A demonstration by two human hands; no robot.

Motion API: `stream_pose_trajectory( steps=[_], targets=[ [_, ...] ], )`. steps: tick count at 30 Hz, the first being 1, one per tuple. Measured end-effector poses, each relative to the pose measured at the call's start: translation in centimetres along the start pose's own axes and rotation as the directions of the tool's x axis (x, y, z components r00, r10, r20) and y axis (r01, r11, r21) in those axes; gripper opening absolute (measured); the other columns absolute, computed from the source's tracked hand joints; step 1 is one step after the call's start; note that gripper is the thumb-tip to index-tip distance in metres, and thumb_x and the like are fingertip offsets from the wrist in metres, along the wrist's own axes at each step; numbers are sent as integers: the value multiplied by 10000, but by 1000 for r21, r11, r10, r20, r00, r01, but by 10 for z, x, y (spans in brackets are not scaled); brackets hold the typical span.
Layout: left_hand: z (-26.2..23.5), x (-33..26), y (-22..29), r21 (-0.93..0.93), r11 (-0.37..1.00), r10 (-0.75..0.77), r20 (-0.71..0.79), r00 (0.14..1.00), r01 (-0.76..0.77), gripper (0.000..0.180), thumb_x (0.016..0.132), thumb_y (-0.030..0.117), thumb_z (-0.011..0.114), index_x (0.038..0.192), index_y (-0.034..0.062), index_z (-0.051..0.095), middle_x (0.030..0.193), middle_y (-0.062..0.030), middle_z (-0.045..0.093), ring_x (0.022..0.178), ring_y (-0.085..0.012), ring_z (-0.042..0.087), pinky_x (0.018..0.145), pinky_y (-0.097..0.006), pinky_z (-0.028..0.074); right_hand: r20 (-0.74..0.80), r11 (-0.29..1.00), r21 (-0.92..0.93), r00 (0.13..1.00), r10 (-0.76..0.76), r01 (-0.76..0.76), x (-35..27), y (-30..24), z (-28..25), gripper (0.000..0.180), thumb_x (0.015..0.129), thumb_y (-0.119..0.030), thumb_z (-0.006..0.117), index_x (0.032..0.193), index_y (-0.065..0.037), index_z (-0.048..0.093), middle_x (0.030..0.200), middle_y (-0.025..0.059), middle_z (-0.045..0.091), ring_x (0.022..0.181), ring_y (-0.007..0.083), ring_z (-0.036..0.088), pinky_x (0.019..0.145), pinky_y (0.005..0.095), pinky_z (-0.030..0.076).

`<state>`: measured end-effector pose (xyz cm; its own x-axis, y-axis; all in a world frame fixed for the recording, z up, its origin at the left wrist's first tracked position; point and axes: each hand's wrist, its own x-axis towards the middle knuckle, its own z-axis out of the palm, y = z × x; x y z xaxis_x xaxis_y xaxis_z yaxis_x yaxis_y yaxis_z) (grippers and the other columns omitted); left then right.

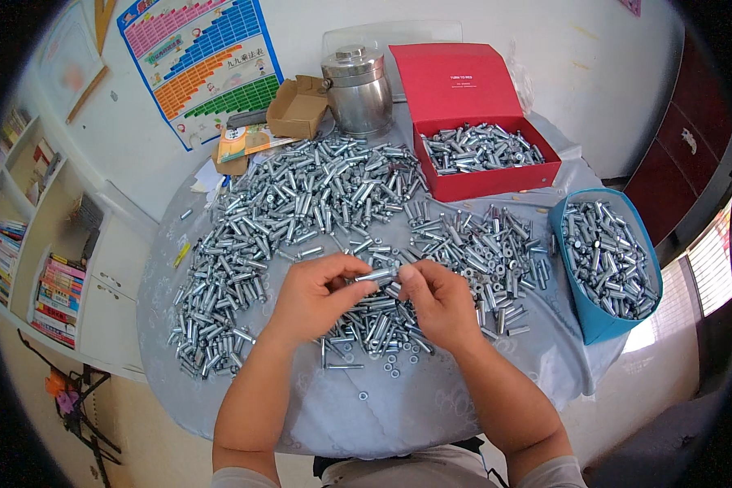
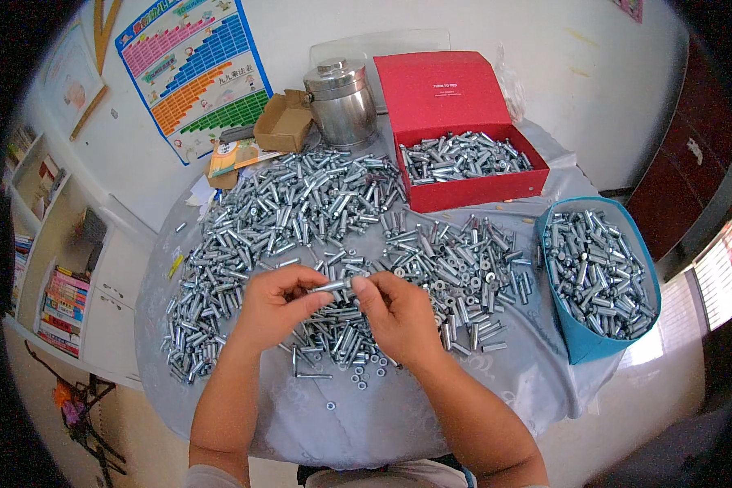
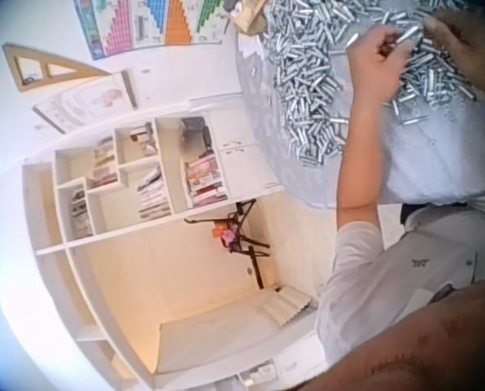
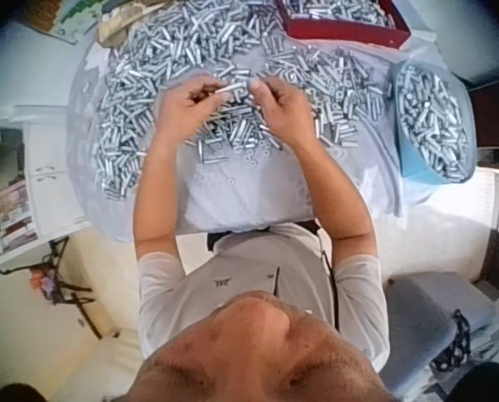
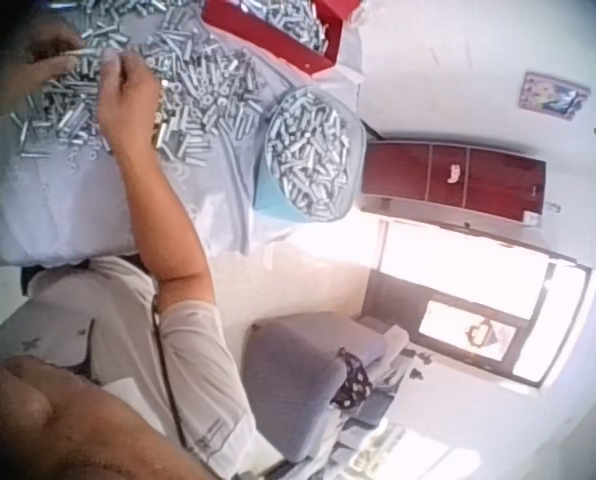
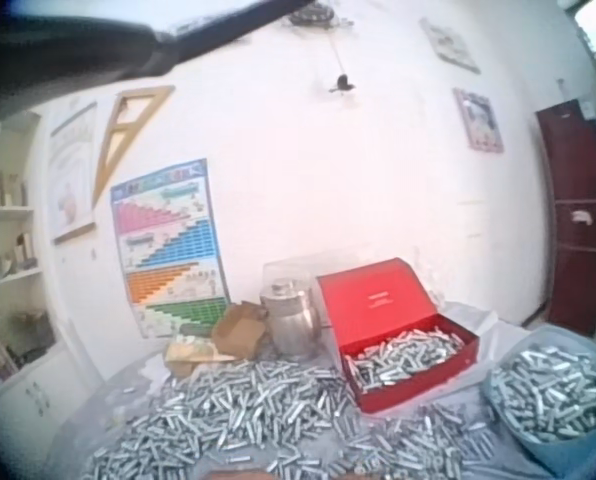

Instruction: The person sits at a table covered with metal bolts and washers, repeatedly picking up a bolt and a washer to screw them together by hand. The person places the assembled fasteners into a pile on the table.

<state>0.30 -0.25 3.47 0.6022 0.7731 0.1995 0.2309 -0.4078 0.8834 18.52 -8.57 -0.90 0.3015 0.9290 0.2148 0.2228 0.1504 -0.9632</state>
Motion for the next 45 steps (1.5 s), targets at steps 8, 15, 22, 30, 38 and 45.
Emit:
stream_pose_trajectory(
  steps=[8, 15, 22, 30, 38, 45],
  targets=[
    [6, -8, -9, 94, 973, 218, -56, 974, -213, 198, 767, 80, 791, 953, 41, 731, 760, -69, 677, 589, -116, 582, 529, -257, 435, 152, 965, 201, 978, 140, -169, 2, -3, -5, 369, 1003, -320, 554, 808, -17, 636, 652, -22, 552, 577, 44, 465, 518, 218, 366],
    [3, -5, -13, 127, 949, 297, -40, 954, -290, 201, 762, 71, 794, 954, 47, 740, 759, -67, 679, 576, -124, 582, 523, -260, 436, 217, 938, 189, 944, 247, -289, 1, -10, -6, 374, 991, -304, 573, 787, 2, 640, 637, -2, 564, 582, 71, 479, 536, 244, 393],
    [5, -9, -19, -187, 979, -84, 4, 996, 84, 164, 818, 77, 761, 970, 17, 737, 734, -30, 684, 567, -55, 572, 491, -217, 438, 174, 958, 219, 973, 150, -186, 1, -6, -6, 190, 958, -187, 624, 941, 2, 642, 718, -4, 575, 647, 58, 481, 581, 221, 395],
    [3, -8, -23, -304, 944, -126, 18, 992, 125, 148, 859, 71, 726, 985, -6, 719, 762, -30, 695, 568, -42, 572, 490, -186, 453, 209, 966, 168, 964, 162, -198, 3, 0, -7, 229, 903, -60, 665, 1128, -19, 642, 903, 9, 596, 712, 41, 512, 621, 204, 427],
    [4, -8, -23, -308, 941, -134, 32, 990, 138, 140, 866, 41, 709, 987, -28, 704, 778, -65, 700, 558, -55, 580, 480, -196, 470, 158, 955, 250, 980, 120, -158, 1, -5, -3, 246, 896, -81, 687, 1130, -16, 646, 981, 34, 621, 705, 37, 519, 604, 206, 433],
    [5, -7, -22, -310, 940, -141, 38, 989, 146, 129, 872, 49, 703, 975, -28, 703, 764, -63, 697, 543, -54, 572, 469, -193, 458, 107, 960, 270, 993, 54, -81, 1, -3, -1, 269, 899, -90, 684, 1154, -24, 631, 991, 23, 608, 659, 36, 517, 596, 198, 434]
  ],
)
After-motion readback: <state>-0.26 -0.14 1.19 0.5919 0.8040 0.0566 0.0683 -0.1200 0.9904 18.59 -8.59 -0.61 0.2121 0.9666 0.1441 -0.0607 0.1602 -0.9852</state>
